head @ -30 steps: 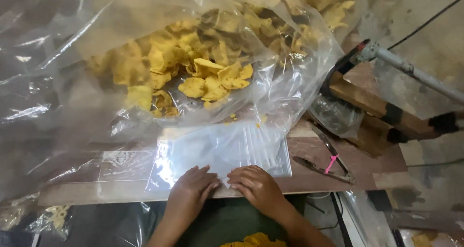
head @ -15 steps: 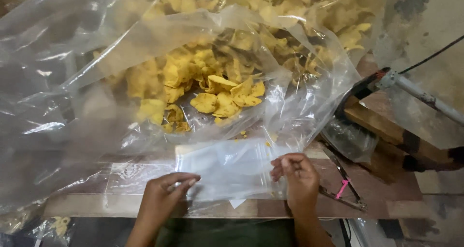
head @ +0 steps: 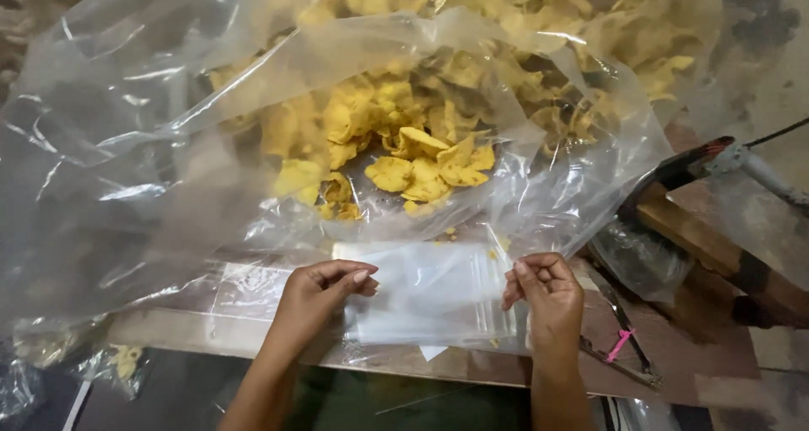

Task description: Packaging yellow snack items into small plastic bags using hands and tongs.

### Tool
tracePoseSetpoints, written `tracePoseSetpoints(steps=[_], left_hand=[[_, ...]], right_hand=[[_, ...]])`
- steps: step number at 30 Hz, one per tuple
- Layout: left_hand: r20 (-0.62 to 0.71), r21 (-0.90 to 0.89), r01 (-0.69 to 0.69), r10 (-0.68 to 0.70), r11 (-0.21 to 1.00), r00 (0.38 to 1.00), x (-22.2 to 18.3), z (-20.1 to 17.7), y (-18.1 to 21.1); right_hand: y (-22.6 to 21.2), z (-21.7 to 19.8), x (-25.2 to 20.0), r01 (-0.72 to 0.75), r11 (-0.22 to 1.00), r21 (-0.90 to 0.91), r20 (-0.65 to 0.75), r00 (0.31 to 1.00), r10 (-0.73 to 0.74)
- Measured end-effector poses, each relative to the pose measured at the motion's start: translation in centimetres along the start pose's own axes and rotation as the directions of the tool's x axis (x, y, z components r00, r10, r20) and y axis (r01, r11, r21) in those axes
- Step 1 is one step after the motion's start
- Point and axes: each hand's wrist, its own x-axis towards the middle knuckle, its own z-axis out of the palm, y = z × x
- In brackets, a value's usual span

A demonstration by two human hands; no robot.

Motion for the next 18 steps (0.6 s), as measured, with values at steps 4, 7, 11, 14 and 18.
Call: tracePoseSetpoints(steps=[4, 7, 11, 14, 18], left_hand=[[0.038, -0.020, 0.009, -0.008, 1.000, 0.999, -0.2, -0.5, -0.4], [0.049, -0.014, -0.006, 0.007, 1.000, 0.999, -0.1, -0.7, -1.0], [0.056, -0.078, -0.026, 0.031, 0.997, 0.998, -0.5, -0.3, -1.5], [0.088, -0.076, -0.127, 0.134, 0.989, 0.987, -0.2, -0.2, -2.7], [0.110, -0.173, -0.191, 0.211, 0.966, 0.971, -0.4, 1.5, -3.2]], right_hand=[[-0.2, 0.3, -0.4, 0.003, 0.999, -0.036, 0.023, 1.000, -0.002], [0.3, 0.1, -0.3, 0.000, 0.999, -0.032, 0.036, 0.999, 0.002], [-0.1, -0.2, -0.6, -0.016, 0.997, -0.073, 0.026, 0.999, 0.018], [-0.8, 0.0, -1.3, 0.220, 0.923, -0.315, 0.001, 0.973, -0.231], [-2.0, 1.5, -3.6, 0.524, 0.639, -0.564, 0.074, 0.802, -0.592]])
